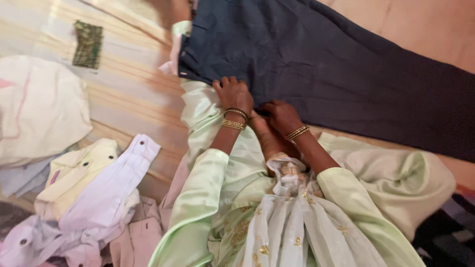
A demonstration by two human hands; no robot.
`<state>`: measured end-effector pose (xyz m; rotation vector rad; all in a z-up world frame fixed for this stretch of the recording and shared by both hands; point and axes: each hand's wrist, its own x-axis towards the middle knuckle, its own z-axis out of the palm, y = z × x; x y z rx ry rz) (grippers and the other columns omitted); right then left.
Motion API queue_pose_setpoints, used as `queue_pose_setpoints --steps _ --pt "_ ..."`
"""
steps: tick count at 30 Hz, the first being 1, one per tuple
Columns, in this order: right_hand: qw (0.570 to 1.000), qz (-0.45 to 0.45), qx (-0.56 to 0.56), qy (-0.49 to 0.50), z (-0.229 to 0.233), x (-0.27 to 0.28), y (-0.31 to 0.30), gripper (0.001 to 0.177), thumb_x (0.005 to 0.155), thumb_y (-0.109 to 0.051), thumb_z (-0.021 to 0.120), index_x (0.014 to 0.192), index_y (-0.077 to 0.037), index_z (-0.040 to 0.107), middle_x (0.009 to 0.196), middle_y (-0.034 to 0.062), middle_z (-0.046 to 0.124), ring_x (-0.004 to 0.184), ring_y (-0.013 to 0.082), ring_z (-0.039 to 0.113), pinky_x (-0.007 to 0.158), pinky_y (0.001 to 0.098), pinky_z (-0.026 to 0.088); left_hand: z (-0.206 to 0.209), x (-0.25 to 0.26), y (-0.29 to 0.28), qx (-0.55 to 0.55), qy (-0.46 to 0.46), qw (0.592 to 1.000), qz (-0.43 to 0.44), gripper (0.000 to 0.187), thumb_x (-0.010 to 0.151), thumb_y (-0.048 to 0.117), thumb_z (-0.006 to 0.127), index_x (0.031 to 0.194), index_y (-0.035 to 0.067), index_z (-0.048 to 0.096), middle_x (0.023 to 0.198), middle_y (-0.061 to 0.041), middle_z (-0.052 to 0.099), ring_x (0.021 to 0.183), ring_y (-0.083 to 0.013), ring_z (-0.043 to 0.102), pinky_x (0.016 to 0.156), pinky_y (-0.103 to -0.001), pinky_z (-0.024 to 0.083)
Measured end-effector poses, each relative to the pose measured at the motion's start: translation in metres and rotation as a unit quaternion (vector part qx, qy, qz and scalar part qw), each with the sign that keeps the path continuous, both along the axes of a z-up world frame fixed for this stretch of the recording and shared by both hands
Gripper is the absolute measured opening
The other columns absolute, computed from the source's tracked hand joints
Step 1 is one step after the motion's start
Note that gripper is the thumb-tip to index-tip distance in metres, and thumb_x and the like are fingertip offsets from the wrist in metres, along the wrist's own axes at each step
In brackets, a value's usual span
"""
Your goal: The person folds a pair of dark trousers on the floor. They smooth the fabric, fold the legs together, and then fold the garment in half and again to create a compact bundle.
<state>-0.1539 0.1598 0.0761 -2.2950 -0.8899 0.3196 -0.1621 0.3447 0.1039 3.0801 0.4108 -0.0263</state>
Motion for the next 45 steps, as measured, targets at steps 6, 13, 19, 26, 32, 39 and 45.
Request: queue_pose_setpoints --steps 6,13,19,26,32,39,45 --pt "0.993 -0.109 -0.002 -0.056 -0.023 0.001 -0.077 0.043 0.078 0.001 0.064 0.118 -0.012 0.074 0.112 0.0124 0.068 0.104 0.0368 0.062 0.09 0.0462 0.051 -0.047 -0.011 -0.058 -0.181 -0.029 0.966 -0.181 0.035 0.074 0.015 0.069 0.109 0.012 0.073 0.11 -0.015 0.064 0.109 -0.0361 0.057 0.088 -0.053 0.044" --pt "0.99 -0.116 0.085 -0.009 -0.022 -0.041 -0.15 0.051 0.076 0.008 0.056 0.122 -0.009 0.071 0.122 0.0125 0.066 0.111 0.0357 0.061 0.096 0.0455 0.051 -0.047 -0.017 -0.073 -0.178 0.05 0.974 -0.133 0.026 0.091 0.025 0.066 0.115 0.016 0.07 0.117 -0.012 0.062 0.117 -0.0337 0.058 0.097 -0.054 0.045" --pt "0.957 -0.244 -0.083 -0.131 -0.035 -0.021 -0.195 0.045 0.078 0.005 0.064 0.119 -0.009 0.074 0.12 0.0165 0.065 0.108 0.0387 0.057 0.09 0.05 0.048 -0.056 -0.019 -0.141 -0.191 -0.05 0.945 -0.26 0.038 0.077 0.019 0.07 0.115 0.013 0.069 0.113 -0.015 0.062 0.107 -0.0367 0.058 0.085 -0.053 0.046" --pt "0.966 -0.253 0.054 0.009 -0.041 -0.039 -0.226 0.038 0.085 0.006 0.058 0.115 -0.01 0.075 0.114 0.0155 0.068 0.106 0.0358 0.062 0.094 0.045 0.052 -0.061 -0.034 -0.163 -0.196 -0.033 0.961 -0.194 0.015 0.098 0.025 0.068 0.109 0.015 0.066 0.112 -0.009 0.063 0.11 -0.0313 0.058 0.094 -0.051 0.048" --pt "0.962 -0.253 -0.099 -0.04 -0.063 -0.026 -0.239 0.032 0.079 0.002 0.061 0.106 -0.008 0.076 0.106 0.0204 0.068 0.098 0.0413 0.061 0.09 0.0487 0.051 -0.063 -0.038 -0.203 -0.13 0.025 0.945 -0.299 0.026 0.091 0.022 0.069 0.115 0.014 0.067 0.112 -0.013 0.062 0.108 -0.0347 0.057 0.085 -0.053 0.045" --pt "0.961 -0.257 -0.085 -0.061 -0.044 -0.022 -0.255 0.029 0.08 -0.004 0.062 0.105 -0.011 0.077 0.106 0.0168 0.07 0.099 0.0378 0.064 0.086 0.0497 0.052 -0.062 -0.029 -0.235 -0.167 -0.083 0.937 -0.294 0.037 0.084 0.016 0.067 0.121 0.012 0.064 0.116 -0.016 0.062 0.107 -0.0355 0.057 0.088 -0.051 0.045" --pt "0.919 -0.215 -0.294 0.15 -0.04 0.021 -0.324 0.024 0.092 -0.022 0.063 0.107 -0.022 0.081 0.113 0.0124 0.075 0.104 0.0325 0.07 0.092 0.0479 0.054 -0.073 -0.015 -0.268 -0.125 0.022 0.943 -0.309 0.036 0.086 0.005 0.061 0.12 0.012 0.065 0.11 -0.013 0.064 0.108 -0.0332 0.058 0.088 -0.051 0.045"
